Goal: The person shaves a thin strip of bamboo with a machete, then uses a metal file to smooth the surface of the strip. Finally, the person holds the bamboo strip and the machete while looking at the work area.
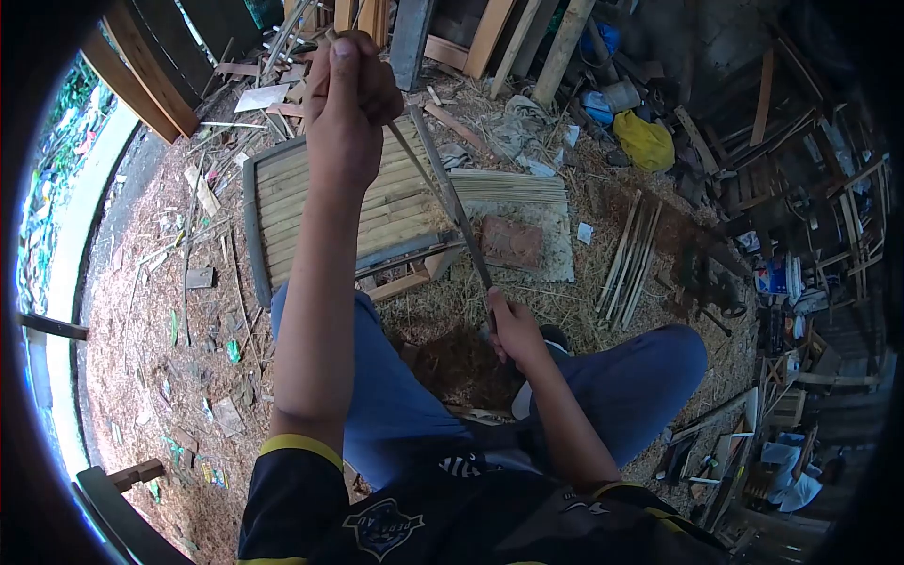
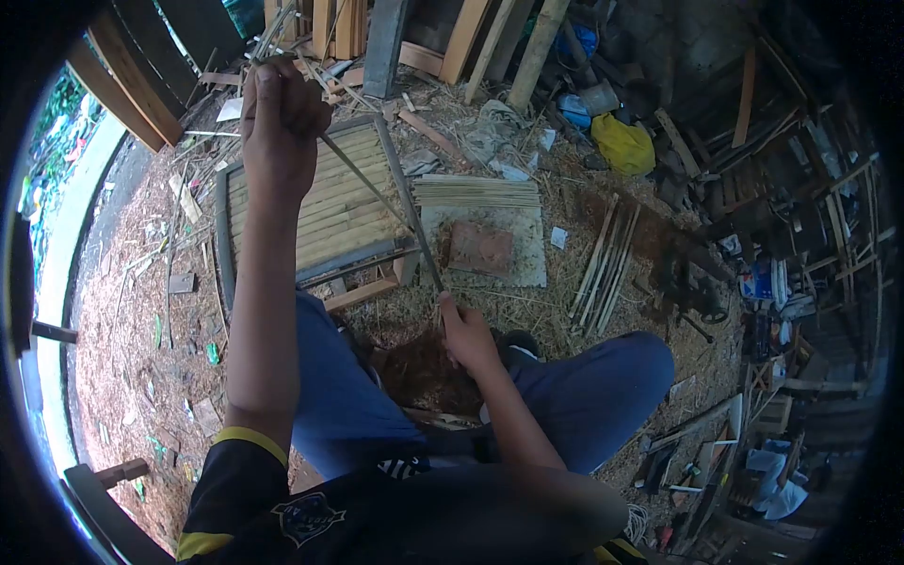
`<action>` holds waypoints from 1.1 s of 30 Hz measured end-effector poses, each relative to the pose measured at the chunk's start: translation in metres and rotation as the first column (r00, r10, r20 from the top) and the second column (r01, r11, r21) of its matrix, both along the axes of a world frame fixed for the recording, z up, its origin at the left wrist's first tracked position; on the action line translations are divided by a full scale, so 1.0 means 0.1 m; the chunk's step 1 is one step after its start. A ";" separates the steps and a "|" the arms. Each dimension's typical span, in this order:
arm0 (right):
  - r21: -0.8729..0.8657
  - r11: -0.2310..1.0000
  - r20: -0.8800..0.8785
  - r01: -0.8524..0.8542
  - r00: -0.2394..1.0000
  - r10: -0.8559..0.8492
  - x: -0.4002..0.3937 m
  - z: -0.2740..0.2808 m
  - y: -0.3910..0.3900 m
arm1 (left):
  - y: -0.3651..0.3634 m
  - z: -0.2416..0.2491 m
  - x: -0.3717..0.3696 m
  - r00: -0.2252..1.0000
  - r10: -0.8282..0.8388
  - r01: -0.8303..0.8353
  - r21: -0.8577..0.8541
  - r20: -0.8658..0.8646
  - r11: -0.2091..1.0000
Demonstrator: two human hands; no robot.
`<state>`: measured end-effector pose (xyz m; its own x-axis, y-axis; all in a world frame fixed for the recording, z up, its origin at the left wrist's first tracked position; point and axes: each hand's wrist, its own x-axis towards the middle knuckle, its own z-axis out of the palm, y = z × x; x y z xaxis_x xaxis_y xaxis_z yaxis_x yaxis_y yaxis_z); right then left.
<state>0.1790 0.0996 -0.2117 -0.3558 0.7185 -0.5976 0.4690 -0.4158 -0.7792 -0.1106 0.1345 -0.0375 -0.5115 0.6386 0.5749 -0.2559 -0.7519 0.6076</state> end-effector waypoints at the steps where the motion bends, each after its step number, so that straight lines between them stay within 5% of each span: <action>1: 0.010 1.000 -0.004 0.000 1.000 0.000 -0.02 0.06 0.00 | 0.00 0.00 0.02 1.000 0.000 0.000 -0.004 0.010 1.000; 9: 0.368 0.921 0.021 -0.126 0.992 0.127 -0.32 0.47 -0.06 | 0.00 -0.03 0.09 0.998 0.038 -0.039 0.014 0.040 0.999; 13: 0.372 0.922 -0.009 -0.112 0.992 0.124 -0.39 0.63 -0.14 | -0.09 -0.06 0.13 0.985 -0.133 0.127 0.062 0.107 0.990; 16: 0.453 0.884 0.049 -0.116 0.993 0.105 -0.39 0.63 -0.16 | -0.13 -0.06 0.25 0.998 0.026 -0.027 0.007 0.052 1.000; 19: 0.438 0.896 -0.083 -0.081 0.988 0.130 -0.41 0.74 -0.20 | -0.21 -0.09 0.30 0.998 0.058 -0.058 0.012 0.012 0.998; 26: 0.321 0.942 0.043 -0.100 0.995 0.091 -0.25 0.09 -0.08 | -0.32 -0.15 0.27 0.990 0.139 -0.138 -0.032 0.011 0.990; 33: 0.339 0.932 0.025 -0.126 0.992 0.125 -0.26 0.37 -0.12 | -0.29 -0.11 0.32 0.980 0.194 -0.192 -0.059 0.034 0.980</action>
<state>0.1530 0.0873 -0.1744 -0.4550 0.8282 -0.3273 0.5024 -0.0648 -0.8622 -0.0782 0.1050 -0.0483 -0.6498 0.5560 0.5183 -0.1343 -0.7551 0.6417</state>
